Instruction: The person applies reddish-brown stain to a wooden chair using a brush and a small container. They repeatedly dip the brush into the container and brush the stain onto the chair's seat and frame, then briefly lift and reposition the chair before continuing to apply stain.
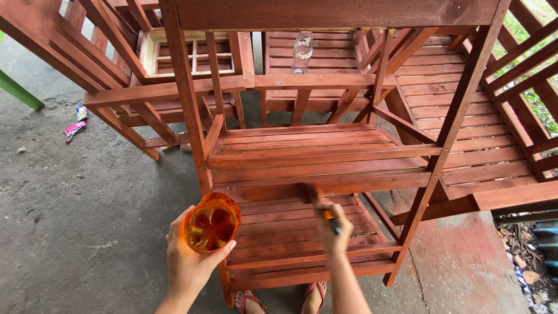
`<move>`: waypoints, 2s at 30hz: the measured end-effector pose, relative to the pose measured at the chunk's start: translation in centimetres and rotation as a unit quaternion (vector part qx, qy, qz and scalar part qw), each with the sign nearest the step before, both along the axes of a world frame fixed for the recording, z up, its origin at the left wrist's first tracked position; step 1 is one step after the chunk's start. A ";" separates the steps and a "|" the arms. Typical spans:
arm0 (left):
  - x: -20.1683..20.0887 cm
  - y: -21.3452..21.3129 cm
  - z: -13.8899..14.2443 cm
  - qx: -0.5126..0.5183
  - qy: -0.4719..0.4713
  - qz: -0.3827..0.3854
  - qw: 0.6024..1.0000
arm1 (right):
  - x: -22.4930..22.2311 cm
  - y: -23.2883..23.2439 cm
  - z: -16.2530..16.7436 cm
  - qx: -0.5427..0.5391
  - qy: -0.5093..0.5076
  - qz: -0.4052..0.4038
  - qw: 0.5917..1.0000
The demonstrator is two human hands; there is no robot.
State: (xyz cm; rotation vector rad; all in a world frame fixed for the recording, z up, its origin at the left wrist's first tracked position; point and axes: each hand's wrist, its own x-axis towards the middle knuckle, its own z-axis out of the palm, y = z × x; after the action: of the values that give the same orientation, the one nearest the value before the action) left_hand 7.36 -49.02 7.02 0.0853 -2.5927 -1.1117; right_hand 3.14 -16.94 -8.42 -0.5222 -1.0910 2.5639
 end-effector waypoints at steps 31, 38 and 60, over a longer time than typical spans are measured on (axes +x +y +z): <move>0.6 -11.6 0.7 -0.003 0.048 0.128 0.991 | 0.5 -30.5 3.2 0.442 -0.011 0.113 0.890; 1.1 -13.0 -0.4 0.004 0.023 0.138 0.990 | -3.4 -21.9 3.7 0.419 -0.023 0.082 0.904; -0.7 -9.1 -1.0 -0.059 0.028 0.110 0.992 | -2.3 -22.3 20.4 0.475 0.209 0.364 0.774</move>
State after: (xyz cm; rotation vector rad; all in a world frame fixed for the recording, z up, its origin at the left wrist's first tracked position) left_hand 6.64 -58.16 5.99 0.3000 -2.5203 -0.8682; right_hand 0.79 -39.28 11.99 0.8282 -2.4305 1.9515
